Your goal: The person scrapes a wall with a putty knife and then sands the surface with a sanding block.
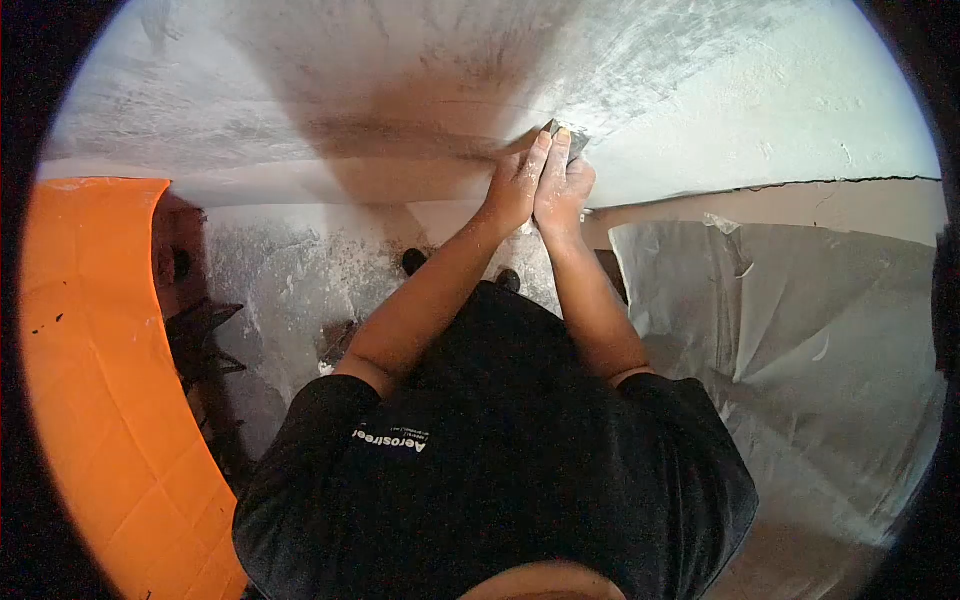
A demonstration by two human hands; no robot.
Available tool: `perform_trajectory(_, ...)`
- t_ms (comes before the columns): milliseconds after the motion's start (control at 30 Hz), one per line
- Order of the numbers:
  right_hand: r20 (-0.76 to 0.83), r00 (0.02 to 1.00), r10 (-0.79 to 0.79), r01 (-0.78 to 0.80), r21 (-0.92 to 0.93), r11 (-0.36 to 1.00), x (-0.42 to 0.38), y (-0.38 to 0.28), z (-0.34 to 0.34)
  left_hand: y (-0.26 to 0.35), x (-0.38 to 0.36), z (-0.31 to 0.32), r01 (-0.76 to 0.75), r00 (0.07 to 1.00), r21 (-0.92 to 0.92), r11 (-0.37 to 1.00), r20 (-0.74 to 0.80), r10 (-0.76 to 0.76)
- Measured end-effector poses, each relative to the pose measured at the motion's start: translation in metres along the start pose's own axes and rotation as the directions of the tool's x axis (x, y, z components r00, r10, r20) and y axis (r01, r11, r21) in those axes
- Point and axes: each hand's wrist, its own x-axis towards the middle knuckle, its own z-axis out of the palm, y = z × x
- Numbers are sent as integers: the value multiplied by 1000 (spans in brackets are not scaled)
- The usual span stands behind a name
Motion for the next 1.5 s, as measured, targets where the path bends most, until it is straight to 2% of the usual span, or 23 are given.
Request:
perform_trajectory(67, 7, 1000, 20, -19, -27, 999, 2, -6, 1, 6, -1, 1, -131, 989, -1, 991, -70, 130)
perform_trajectory(167, 20, 999, 29, -29, 23, 999, -3, -6, 4, 12, -4, -1, -98, 992, 72, 993, -66, 103)
perform_trajectory(233, 20, 1000, -13, 13, 27, 1000, 1, -5, 2, 9, -1, -2, -132, 991, 58, 989, 3, 132)
perform_trajectory(300, 44, 998, -51, 51, 4, 999, 2, -8, -3, 7, 0, 5, -202, 974, 72, 977, -91, 209)
perform_trajectory(333, 60, 998, -32, 31, 6, 999, 3, -7, -4, 7, -1, 7, -201, 975, 70, 977, -85, 207)
perform_trajectory(400, 72, 997, -8, 8, 3, 1000, 3, -6, -5, 12, -6, 9, -12, 988, 100, 995, -155, 27)
perform_trajectory(433, 56, 998, -17, 15, 31, 999, 3, -5, -5, 18, -8, 7, -11, 988, 99, 995, -151, 26)
perform_trajectory(500, 22, 999, -39, 36, 93, 995, 4, -5, -1, 31, -9, 1, 164, 986, 163, 973, -13, -165)
perform_trajectory(633, 1, 999, -47, 47, 20, 999, 6, -6, -2, 15, -3, 2, 98, 993, 78, 992, 50, -102)
perform_trajectory(700, 47, 998, -40, 41, -23, 999, 3, -18, -9, 9, -2, 12, -97, 984, 82, 992, -143, 108)
perform_trajectory(833, 65, 998, -27, 31, -65, 997, 1, -23, -9, 12, -1, 7, -123, 988, 56, 991, -90, 128)
perform_trajectory(900, 34, 998, -60, 60, -9, 998, 2, -17, -5, 19, -2, 4, -30, 999, 17, 999, -18, 31)
perform_trajectory(967, 6, 996, -93, 92, 43, 995, 3, -15, -5, 15, -2, 7, -21, 998, 31, 999, -51, 23)
perform_trajectory(1033, 84, 995, -50, 54, -47, 997, 6, -22, -13, 12, -2, 11, -10, 996, 38, 999, -90, 14)
perform_trajectory(1100, 57, 996, -65, 66, -17, 998, 6, -19, -8, 14, -1, 13, -140, 985, -3, 990, -104, 139)
perform_trajectory(1133, 26, 997, -73, 73, 15, 997, 4, -15, -6, 17, -2, 10, -143, 984, -2, 990, -107, 142)
perform_trajectory(1200, 18, 994, -104, 103, 16, 995, 6, -4, -3, 25, -4, 1, 8, 1000, 60, 998, 2, -8)
perform_trajectory(1233, 7, 991, -132, 132, 14, 991, 9, -1, -2, 24, -2, 3, 1, 1000, 64, 998, -2, -1)
perform_trajectory(1300, 36, 991, -125, 126, -33, 991, 10, 4, -6, 18, -2, 10, -113, 989, 41, 993, -90, 116)
perform_trajectory(1367, 61, 995, -82, 84, -36, 996, 11, 11, -6, 16, 0, 6, -117, 990, 40, 992, -71, 120)
perform_trajectory(1400, 55, 997, -56, 55, 14, 998, 2, -23, -7, 24, -3, 3, -39, 998, 29, 999, -37, 40)
perform_trajectory(1433, 50, 997, -53, 52, 12, 999, -1, -28, -10, 29, -5, 2, 38, 999, 23, 999, 0, -38)
perform_trajectory(1500, 107, 993, -51, 56, -43, 998, 3, -36, -14, 15, 2, 9, -21, 999, -24, 999, -37, 20)
